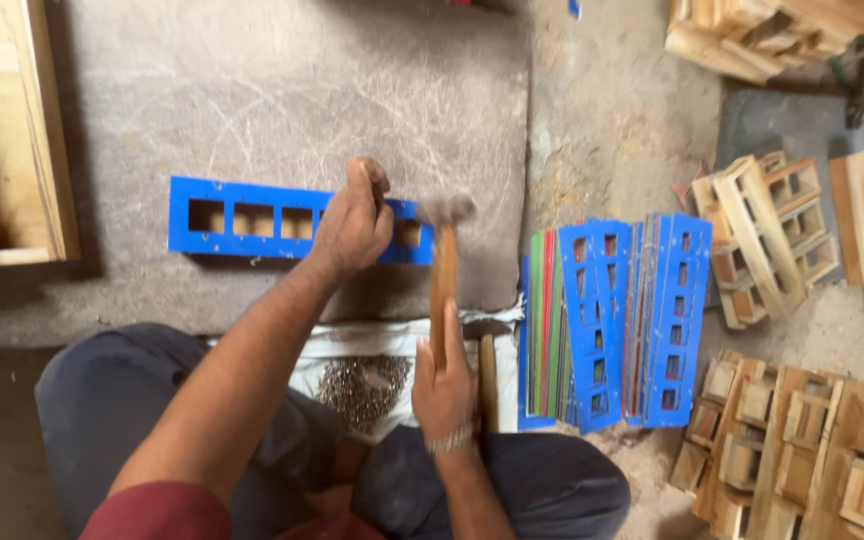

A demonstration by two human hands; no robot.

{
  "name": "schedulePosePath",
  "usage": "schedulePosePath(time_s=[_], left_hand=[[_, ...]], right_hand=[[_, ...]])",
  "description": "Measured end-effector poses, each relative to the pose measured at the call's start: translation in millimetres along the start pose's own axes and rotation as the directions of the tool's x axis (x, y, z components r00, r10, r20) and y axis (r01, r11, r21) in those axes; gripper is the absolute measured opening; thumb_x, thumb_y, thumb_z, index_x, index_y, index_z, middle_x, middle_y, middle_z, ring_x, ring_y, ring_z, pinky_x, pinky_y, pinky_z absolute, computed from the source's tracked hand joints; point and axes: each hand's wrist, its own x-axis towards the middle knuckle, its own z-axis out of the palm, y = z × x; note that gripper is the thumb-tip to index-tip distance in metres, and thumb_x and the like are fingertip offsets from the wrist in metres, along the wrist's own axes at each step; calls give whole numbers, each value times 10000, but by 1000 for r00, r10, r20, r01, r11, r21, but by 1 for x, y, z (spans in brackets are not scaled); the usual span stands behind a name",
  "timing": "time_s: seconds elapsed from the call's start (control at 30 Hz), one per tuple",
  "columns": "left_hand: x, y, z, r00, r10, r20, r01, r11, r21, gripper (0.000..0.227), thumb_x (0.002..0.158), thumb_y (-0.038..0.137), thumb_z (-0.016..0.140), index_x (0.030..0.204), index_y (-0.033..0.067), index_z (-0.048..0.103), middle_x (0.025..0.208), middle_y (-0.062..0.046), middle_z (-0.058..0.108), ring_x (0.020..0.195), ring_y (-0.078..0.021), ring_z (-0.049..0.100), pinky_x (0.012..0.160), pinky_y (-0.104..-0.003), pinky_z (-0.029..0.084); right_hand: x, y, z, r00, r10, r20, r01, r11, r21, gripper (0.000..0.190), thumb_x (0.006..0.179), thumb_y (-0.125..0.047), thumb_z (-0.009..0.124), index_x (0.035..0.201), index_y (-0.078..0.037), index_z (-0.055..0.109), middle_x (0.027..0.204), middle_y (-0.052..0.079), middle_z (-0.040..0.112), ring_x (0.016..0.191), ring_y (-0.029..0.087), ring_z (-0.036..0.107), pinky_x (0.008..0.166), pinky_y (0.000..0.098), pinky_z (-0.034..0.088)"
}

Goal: The person sits on the floor and assembles small wooden frames using blue plastic jigs. They place a wooden piece into the jig, position nails, and hammer them in with a wooden mallet. The person repeats this process for multiple frames, stacking completed units aside.

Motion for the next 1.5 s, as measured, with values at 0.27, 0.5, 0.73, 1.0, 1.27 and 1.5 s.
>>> schedulePosePath(time_s=[0.27,0.5,0.73,1.0,1.27,1.5], left_hand=[[13,4,-9,996,-71,48,82,955,-285,435,847,-55,555,1250,46,424,1028,-153,589,872,-323,650,765,-419,555],[-11,13,-184,843,-261,470,-130,750,648,981,749,405,901,1481,61,344,1351,-218,558,1275,-369,499,1076,-488,388],[-26,28,-220,811,-352,467,-72,732,677,1111,658,189,918,1556,111,267,1396,-195,572,1301,-349,558,1122,-434,474],[-23,28,-206,800,-370,472,-106,688,718,1262,596,223,973,1598,166,206,1482,-172,506,1366,-344,496,1141,-448,422],[-108,66,-94,710,-531,463,173,768,616,520,895,216,687,1405,178,590,1337,-168,652,1261,-376,597,1071,-521,468],[-218,47,6,711,-184,679,-300,793,530,227,821,166,665,1036,127,727,1134,-119,638,1133,-300,610,911,-448,515]], right_hand=[[-43,19,7,737,596,319,-641,467,609,810,980,-121,574,1670,-269,177,712,96,519,472,128,480,370,296,433],[-53,35,11,737,494,461,-590,138,796,733,1030,-171,488,1646,-326,121,721,20,522,470,68,505,363,244,468],[-53,27,15,773,479,415,-541,157,826,709,1037,-160,490,1657,-286,168,735,23,520,472,63,499,373,239,468],[-65,31,25,732,568,377,-549,164,819,699,1013,-173,510,1623,-318,202,703,22,521,459,72,493,362,244,460],[-73,70,46,672,505,542,-583,-91,808,402,1022,-265,565,1372,-78,502,737,38,559,531,134,546,460,313,502],[-77,82,49,630,513,583,-612,-133,779,378,995,-304,599,1307,-97,545,714,33,570,521,158,544,462,328,486]])
